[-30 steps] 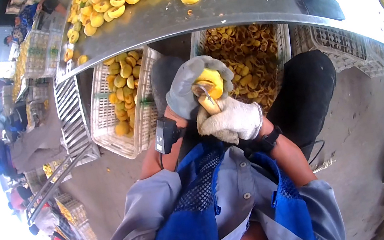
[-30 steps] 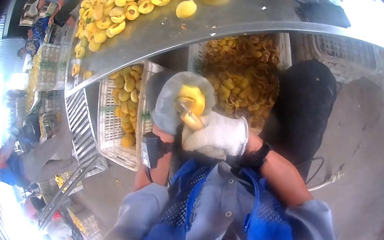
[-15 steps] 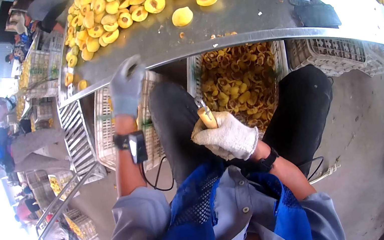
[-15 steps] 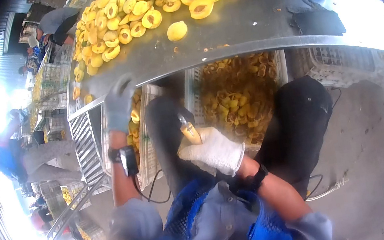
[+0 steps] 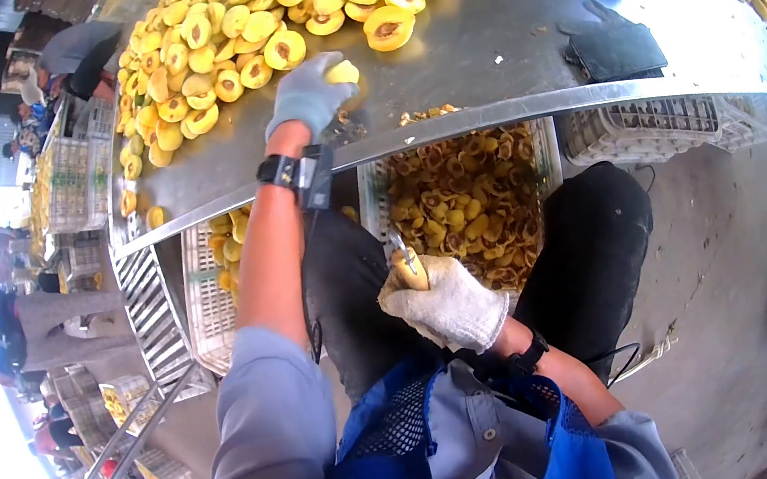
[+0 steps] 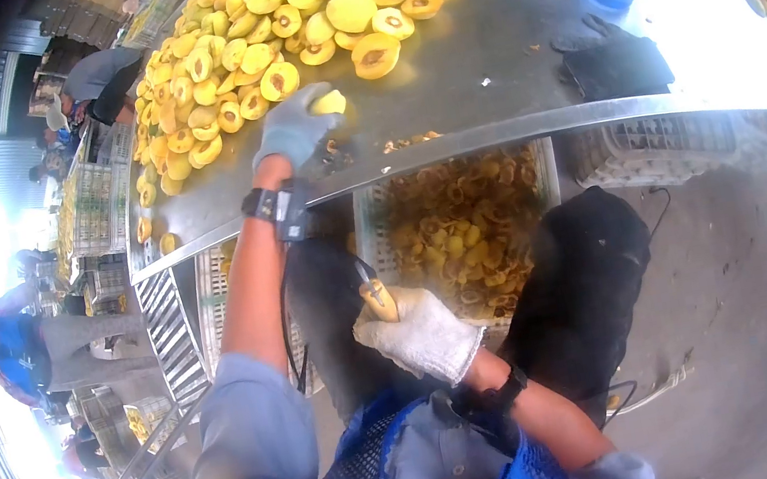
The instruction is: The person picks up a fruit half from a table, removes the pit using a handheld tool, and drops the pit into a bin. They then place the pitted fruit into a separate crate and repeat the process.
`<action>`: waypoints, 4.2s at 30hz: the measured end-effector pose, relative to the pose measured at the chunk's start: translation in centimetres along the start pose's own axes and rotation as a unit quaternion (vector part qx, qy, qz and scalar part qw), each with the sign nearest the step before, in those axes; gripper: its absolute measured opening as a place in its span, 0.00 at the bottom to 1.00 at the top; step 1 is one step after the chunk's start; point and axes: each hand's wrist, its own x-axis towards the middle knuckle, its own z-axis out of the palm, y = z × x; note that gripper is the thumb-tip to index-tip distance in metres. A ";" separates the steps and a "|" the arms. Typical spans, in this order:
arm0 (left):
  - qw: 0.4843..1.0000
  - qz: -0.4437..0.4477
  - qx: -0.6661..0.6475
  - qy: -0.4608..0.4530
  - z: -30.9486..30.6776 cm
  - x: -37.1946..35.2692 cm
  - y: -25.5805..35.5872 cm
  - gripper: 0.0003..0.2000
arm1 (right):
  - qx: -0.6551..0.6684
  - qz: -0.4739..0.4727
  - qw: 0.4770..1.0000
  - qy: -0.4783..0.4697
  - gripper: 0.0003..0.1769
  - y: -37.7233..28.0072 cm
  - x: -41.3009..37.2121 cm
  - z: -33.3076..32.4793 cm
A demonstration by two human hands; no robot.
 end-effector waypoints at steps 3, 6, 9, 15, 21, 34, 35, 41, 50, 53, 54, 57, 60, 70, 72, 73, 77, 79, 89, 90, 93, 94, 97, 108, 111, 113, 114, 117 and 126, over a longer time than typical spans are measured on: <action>0.936 -0.055 -0.348 -0.008 -1.5 -3.6 0.6 0.27 | -0.015 -0.060 0.997 0.038 0.05 0.5 0.3 0.1; 0.782 0.005 -0.623 -0.021 -1.8 -10.3 3.6 0.29 | -0.068 -0.133 0.985 0.082 0.07 1.8 0.9 -0.1; 0.819 0.006 -0.574 -0.030 -0.1 -14.4 3.7 0.33 | -0.092 -0.135 0.978 0.126 0.07 1.6 0.9 -0.3; 0.736 -0.011 -0.674 -0.063 1.8 -20.9 5.5 0.34 | -0.123 -0.164 0.965 0.161 0.10 3.0 1.5 -0.2; 0.776 -0.009 -0.630 -0.012 2.0 -23.0 6.7 0.32 | -0.224 -0.175 0.943 0.175 0.13 3.6 1.1 0.0; 0.831 -0.037 -0.556 -0.007 0.2 -24.4 8.9 0.21 | -0.218 -0.152 0.963 0.047 0.11 4.4 0.3 0.1; 0.835 -0.072 -0.545 0.007 0.4 -24.3 9.5 0.19 | -0.233 -0.172 0.956 0.048 0.10 4.3 0.1 0.1; 0.895 0.012 -0.444 0.043 2.0 -23.2 9.5 0.13 | -0.217 -0.148 0.964 0.029 0.09 3.3 -1.0 0.1; 0.694 -0.033 -0.713 -0.089 3.2 -23.0 7.6 0.19 | -0.125 -0.004 0.990 -0.071 0.08 1.5 -1.6 0.1; 0.631 -0.133 -0.761 -0.076 4.4 -23.7 8.1 0.25 | -0.114 0.056 0.988 -0.091 0.09 1.9 -1.4 0.0; 0.648 -0.122 -0.750 -0.056 4.1 -23.7 8.1 0.26 | -0.111 0.079 0.986 -0.097 0.09 2.0 -1.2 0.1; 0.654 -0.122 -0.745 0.055 2.2 -23.5 8.3 0.27 | -0.014 -0.005 0.989 -0.147 0.09 2.0 -1.6 0.6; 0.856 -0.025 -0.494 0.148 -1.1 -23.6 0.9 0.20 | 0.004 -0.018 0.995 -0.100 0.10 1.8 -1.7 0.3; 0.987 -0.059 -0.087 0.121 -4.5 -14.8 -1.8 0.20 | -0.036 -0.059 0.997 -0.018 0.08 1.1 -0.8 -0.1; 0.983 -0.056 -0.146 0.094 -1.9 -9.8 0.0 0.23 | -0.022 -0.110 0.994 0.014 0.07 1.6 -0.3 0.0; 0.984 -0.065 -0.145 0.080 -1.5 -7.7 2.2 0.25 | -0.027 -0.120 0.992 0.021 0.06 1.7 -0.1 -0.2; 0.992 0.048 0.017 0.118 1.6 1.2 4.4 0.30 | 0.002 -0.086 0.996 0.028 0.05 0.5 -0.3 -0.8; 0.997 0.023 0.026 0.073 2.7 4.4 4.8 0.32 | 0.023 -0.088 0.995 0.034 0.05 0.3 -0.2 -0.9; 0.966 -0.141 -0.207 -0.071 3.9 6.7 6.1 0.30 | -0.024 -0.066 0.995 0.064 0.12 -0.2 0.1 -1.5; 0.965 -0.147 -0.212 -0.054 3.7 5.4 7.1 0.28 | -0.032 -0.077 0.994 0.073 0.12 0.0 0.2 -1.6; 0.951 -0.115 -0.286 -0.025 2.4 0.6 9.3 0.24 | -0.060 -0.102 0.985 0.128 0.13 -0.1 0.0 -1.5; 0.942 -0.099 -0.320 -0.020 2.1 -1.2 9.6 0.23 | -0.070 -0.107 0.981 0.149 0.13 -0.3 -0.2 -1.4; 0.951 -0.057 -0.301 0.038 1.0 -7.2 10.8 0.25 | -0.071 -0.129 0.974 0.173 0.13 0.1 0.0 -1.7; 0.952 -0.037 -0.294 0.072 0.4 -21.0 11.7 0.28 | -0.226 -0.184 0.921 0.260 0.13 2.0 0.7 -0.8; 0.963 -0.014 -0.243 0.118 0.7 -22.0 11.5 0.26 | -0.223 -0.181 0.924 0.254 0.15 1.9 0.3 -0.3; 0.964 -0.003 -0.228 0.136 0.7 -22.4 11.5 0.25 | -0.227 -0.178 0.922 0.256 0.16 1.6 -0.1 0.0; 0.963 -0.004 -0.229 0.142 0.7 -22.6 11.6 0.25 | -0.228 -0.174 0.923 0.258 0.17 1.5 -0.3 0.2; 0.962 -0.011 -0.226 0.156 0.5 -23.1 12.0 0.24 | -0.247 -0.192 0.911 0.268 0.13 2.2 0.1 0.1; 0.964 -0.024 -0.208 0.166 1.0 -23.7 11.8 0.23 | -0.235 -0.170 0.929 0.231 0.12 2.8 0.1 -0.2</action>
